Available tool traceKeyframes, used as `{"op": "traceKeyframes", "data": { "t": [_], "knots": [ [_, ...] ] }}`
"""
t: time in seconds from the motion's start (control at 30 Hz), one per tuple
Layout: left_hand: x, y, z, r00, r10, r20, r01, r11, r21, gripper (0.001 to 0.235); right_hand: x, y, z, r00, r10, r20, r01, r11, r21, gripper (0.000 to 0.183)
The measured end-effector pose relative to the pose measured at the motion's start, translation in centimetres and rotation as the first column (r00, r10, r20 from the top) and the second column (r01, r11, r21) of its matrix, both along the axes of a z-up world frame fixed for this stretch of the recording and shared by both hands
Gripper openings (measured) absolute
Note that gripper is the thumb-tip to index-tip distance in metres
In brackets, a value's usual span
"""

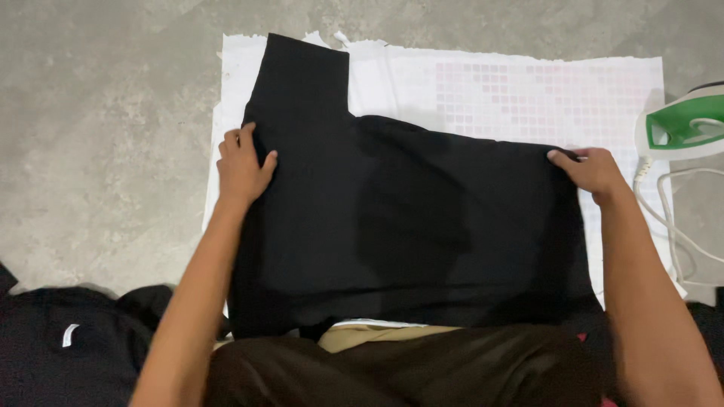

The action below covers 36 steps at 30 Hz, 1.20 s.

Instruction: The person irons a black t-shirt on a white cloth laid on the floor. They use a green and white iron to smooth the fabric, adjusting the shirt's position and sleeves as needed.

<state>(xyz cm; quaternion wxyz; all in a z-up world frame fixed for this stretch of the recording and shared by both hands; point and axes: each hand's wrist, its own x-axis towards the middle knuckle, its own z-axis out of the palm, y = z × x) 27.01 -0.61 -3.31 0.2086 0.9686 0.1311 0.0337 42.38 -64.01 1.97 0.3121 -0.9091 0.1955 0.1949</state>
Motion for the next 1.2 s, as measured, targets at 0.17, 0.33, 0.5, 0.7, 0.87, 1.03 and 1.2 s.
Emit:
{"op": "traceKeyframes", "data": {
  "t": [0.17,0.33,0.5,0.7,0.87,1.03,1.2],
  "knots": [
    [1.2,-2.7,0.0,0.981,0.179,-0.078,-0.177,0.984,0.033,0.079,-2.1,-3.2,-0.8,0.956,-0.103,0.275,-0.098,0.77,0.631,0.028],
    [0.5,-1.3,0.5,0.962,0.272,-0.038,-0.273,0.961,-0.045,0.089,-2.0,-3.8,-2.0,0.952,-0.304,0.027,0.232,0.779,0.583,0.049],
    [0.0,0.9,-1.9,0.943,0.328,0.059,-0.306,0.922,-0.237,0.06,1.8,-2.3,-1.8,0.976,-0.133,-0.169,0.098,0.974,-0.204,0.098],
    [0.0,0.7,-0.2,0.909,0.407,-0.092,-0.417,0.88,-0.226,0.038,4.8,-2.6,-3.2,0.977,0.022,0.214,-0.112,0.901,0.419,0.005],
    [-0.3,1.5,-2.7,0.946,0.271,0.18,-0.243,0.956,-0.162,0.033,4.6,-3.8,-6.9,0.856,-0.301,0.419,0.012,0.823,0.568,0.038],
    [-2.9,1.5,-1.3,0.997,0.078,-0.009,-0.078,0.99,-0.115,0.064,-0.8,-3.9,-6.8,0.829,0.218,0.514,-0.224,0.973,-0.051,0.049],
    [-3.3,1.3,1.0,0.968,0.187,-0.169,-0.195,0.98,-0.033,0.072,-4.7,-2.2,-5.4,0.81,0.516,0.28,-0.403,0.835,-0.374,0.075]
  ]
}}
